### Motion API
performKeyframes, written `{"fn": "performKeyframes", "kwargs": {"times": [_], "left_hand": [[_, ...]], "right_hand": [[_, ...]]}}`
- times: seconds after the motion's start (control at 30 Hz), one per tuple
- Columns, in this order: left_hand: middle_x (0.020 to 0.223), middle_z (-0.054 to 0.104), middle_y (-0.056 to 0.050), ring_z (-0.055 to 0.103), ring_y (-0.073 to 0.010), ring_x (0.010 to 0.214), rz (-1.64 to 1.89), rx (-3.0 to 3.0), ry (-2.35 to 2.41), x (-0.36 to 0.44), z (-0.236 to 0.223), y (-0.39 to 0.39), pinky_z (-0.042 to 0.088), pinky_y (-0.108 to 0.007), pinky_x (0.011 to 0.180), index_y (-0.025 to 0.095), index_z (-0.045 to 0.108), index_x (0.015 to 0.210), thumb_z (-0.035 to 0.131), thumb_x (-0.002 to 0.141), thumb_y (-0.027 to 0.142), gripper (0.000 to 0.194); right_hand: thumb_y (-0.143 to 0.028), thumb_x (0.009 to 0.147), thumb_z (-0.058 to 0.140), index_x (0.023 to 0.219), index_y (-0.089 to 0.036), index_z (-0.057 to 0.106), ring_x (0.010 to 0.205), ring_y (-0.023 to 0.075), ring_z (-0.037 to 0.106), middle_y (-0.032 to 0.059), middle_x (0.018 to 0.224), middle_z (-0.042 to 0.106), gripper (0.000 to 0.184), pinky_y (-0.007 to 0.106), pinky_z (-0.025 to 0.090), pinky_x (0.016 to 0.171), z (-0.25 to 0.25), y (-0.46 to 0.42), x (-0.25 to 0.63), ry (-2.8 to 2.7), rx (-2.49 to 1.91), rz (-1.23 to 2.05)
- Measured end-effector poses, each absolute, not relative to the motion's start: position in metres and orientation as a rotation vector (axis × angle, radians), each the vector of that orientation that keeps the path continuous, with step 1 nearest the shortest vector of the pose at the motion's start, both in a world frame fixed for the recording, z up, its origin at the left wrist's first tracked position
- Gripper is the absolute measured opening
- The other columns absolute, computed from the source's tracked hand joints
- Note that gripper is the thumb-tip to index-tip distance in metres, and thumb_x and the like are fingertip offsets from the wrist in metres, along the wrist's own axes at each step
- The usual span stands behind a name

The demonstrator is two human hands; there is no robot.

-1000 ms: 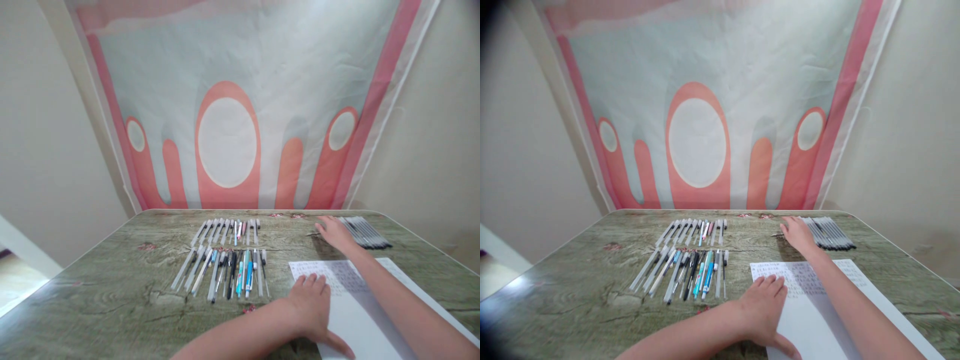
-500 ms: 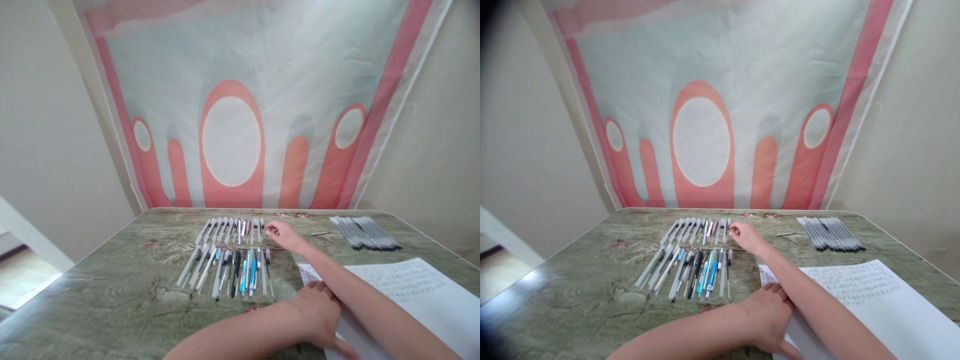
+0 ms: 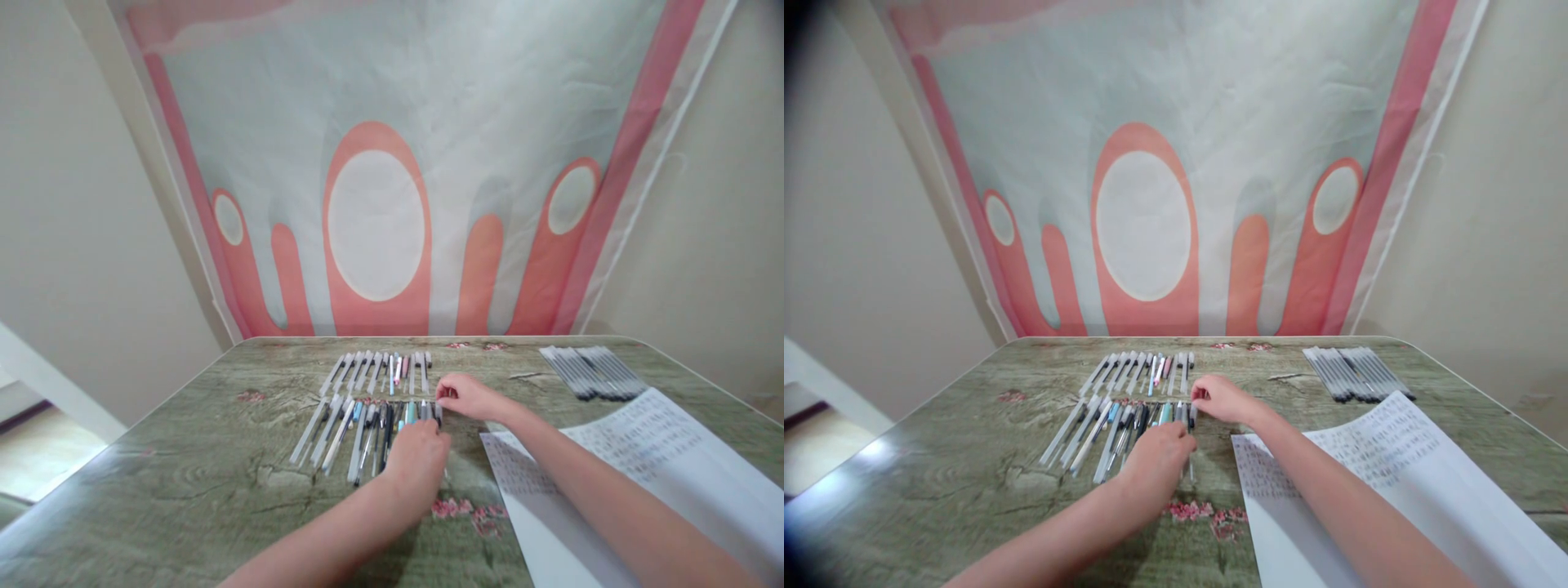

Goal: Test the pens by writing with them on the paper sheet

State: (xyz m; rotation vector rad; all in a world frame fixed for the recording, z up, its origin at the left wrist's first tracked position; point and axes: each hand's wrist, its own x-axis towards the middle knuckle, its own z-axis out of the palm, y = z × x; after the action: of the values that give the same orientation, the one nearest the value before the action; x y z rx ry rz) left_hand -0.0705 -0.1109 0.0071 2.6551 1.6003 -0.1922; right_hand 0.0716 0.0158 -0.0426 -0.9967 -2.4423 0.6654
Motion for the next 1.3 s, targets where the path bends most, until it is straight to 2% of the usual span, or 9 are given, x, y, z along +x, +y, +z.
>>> {"fn": "performKeyframes", "kwargs": {"times": [0.2, 0.4, 0.63, 0.97, 1.3], "left_hand": [[0.091, 0.055, -0.010, 0.051, -0.0210, 0.087, -0.079, 2.600, 1.556, -0.075, -0.002, -0.116, 0.042, -0.033, 0.075, 0.015, 0.059, 0.081, 0.045, 0.071, 0.007, 0.019], [0.093, 0.054, -0.010, 0.048, -0.0217, 0.089, 0.005, 2.647, 1.482, -0.073, -0.013, -0.117, 0.041, -0.033, 0.077, 0.014, 0.058, 0.084, 0.045, 0.071, 0.009, 0.019], [0.097, 0.051, -0.009, 0.045, -0.0210, 0.094, 0.057, 2.602, 1.436, -0.070, -0.023, -0.117, 0.040, -0.031, 0.080, 0.015, 0.056, 0.089, 0.046, 0.077, 0.022, 0.017], [0.099, 0.049, -0.009, 0.043, -0.0201, 0.095, 0.045, 2.666, 1.356, -0.065, -0.028, -0.111, 0.038, -0.030, 0.085, 0.016, 0.053, 0.092, 0.048, 0.072, 0.016, 0.021], [0.098, 0.050, -0.009, 0.045, -0.0197, 0.092, 0.110, 2.635, 1.336, -0.062, -0.030, -0.108, 0.039, -0.029, 0.083, 0.015, 0.054, 0.091, 0.049, 0.073, 0.017, 0.020]], "right_hand": [[-0.020, 0.068, 0.059, 0.083, -0.016, 0.065, 0.066, 0.0093, 0.050, 0.0022, 0.083, 0.053, 0.017, 0.020, 0.040, 0.061, -0.036, 0.005, 0.070, -2.578, -0.783, 0.782], [-0.023, 0.063, 0.065, 0.081, -0.016, 0.065, 0.065, 0.0087, 0.050, 0.0017, 0.084, 0.049, 0.019, 0.019, 0.042, 0.060, -0.036, 0.005, 0.072, -2.600, -0.771, 0.844], [-0.023, 0.063, 0.065, 0.077, -0.016, 0.066, 0.066, 0.0086, 0.051, 0.0025, 0.087, 0.050, 0.016, 0.020, 0.042, 0.061, -0.039, 0.009, 0.076, -2.601, -0.827, 0.831], [-0.016, 0.062, 0.060, 0.078, -0.014, 0.065, 0.065, 0.0092, 0.052, 0.0035, 0.085, 0.052, 0.016, 0.020, 0.042, 0.061, -0.040, 0.023, 0.092, -2.638, -0.916, 0.763], [-0.011, 0.062, 0.055, 0.078, -0.014, 0.064, 0.064, 0.0097, 0.051, 0.0035, 0.083, 0.054, 0.019, 0.020, 0.040, 0.060, -0.050, 0.035, 0.103, -2.606, -0.975, 0.647]]}}
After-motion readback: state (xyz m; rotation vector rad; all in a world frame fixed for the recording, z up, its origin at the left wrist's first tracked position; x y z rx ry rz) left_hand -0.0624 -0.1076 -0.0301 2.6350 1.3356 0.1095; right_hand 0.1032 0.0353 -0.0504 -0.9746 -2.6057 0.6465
